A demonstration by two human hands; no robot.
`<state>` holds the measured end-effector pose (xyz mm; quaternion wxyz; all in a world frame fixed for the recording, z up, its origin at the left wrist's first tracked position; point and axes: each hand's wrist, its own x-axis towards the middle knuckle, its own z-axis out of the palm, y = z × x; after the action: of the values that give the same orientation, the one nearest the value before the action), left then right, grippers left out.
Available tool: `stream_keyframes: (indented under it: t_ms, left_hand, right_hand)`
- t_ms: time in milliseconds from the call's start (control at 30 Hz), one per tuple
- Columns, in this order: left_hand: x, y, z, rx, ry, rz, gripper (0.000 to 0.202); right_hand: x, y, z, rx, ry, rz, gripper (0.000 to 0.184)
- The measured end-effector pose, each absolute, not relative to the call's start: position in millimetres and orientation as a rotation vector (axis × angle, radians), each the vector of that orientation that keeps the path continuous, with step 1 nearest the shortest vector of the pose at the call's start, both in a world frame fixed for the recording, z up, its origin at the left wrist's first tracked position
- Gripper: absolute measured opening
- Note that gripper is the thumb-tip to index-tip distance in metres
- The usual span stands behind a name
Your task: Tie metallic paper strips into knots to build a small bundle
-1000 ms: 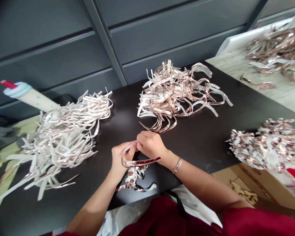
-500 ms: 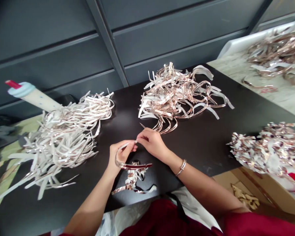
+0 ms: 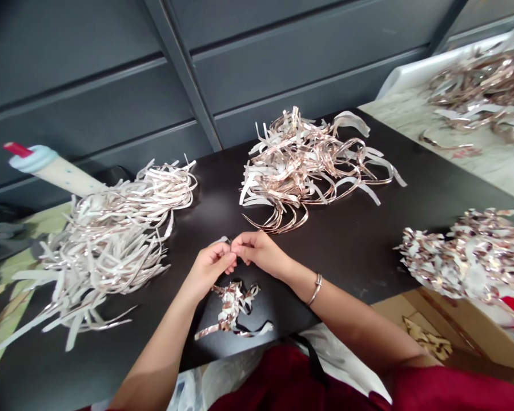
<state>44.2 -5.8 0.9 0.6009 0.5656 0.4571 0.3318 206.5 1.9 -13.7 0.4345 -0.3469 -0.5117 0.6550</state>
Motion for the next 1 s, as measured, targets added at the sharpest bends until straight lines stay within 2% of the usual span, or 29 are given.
stream_keyframes:
  t_ms: [233,300,400,533,633,767,933,1000]
  left_hand:
    - [47.2,-10.0,0.5,1.232,0.893,0.939,0.027]
    - [47.7,-10.5,-1.2,1.307,0.902,1.013,0.025]
    - [45.7,-9.9,-3.4,1.724,1.079,1.093,0.02]
    - [43.0,-9.9,-5.0,2.257,1.261,1.023,0.017]
    - [44.4,-12.0,-4.5,2.421,1.241,0.948,0.015]
    - [47.3,-15.0,-3.7,2.327,1.153,0.982,0.018]
    - [45.9,-13.4,-5.7,2.018,1.128,1.105,0.019]
    - [44.2,-10.8,-6.7,1.959,1.128,1.126,0.019]
  right_hand:
    - [216.7,10.7,-17.1,-0.558,-1.06,1.889,0.034]
    - [220.5,13.1,-17.4,-0.542,-1.095,1.838,0.03]
    - [224.5,14.0,-18.8,-0.639,-1.207,1.712,0.025]
    - [222.3,11.6,-23.5,-0.751,-1.28,1.613,0.035]
    - [216.6,10.3,-25.6,-0.921,-1.457,1.342,0.031]
    - [215.5,11.8,-23.2,-0.991,-1.671,1.045,0.016]
    - [227.9,17.3,-17.5,-0.926,-1.75,1.148,0.019]
    - [230.3,17.9,-16.6,-0.944,-1.784,1.087,0.017]
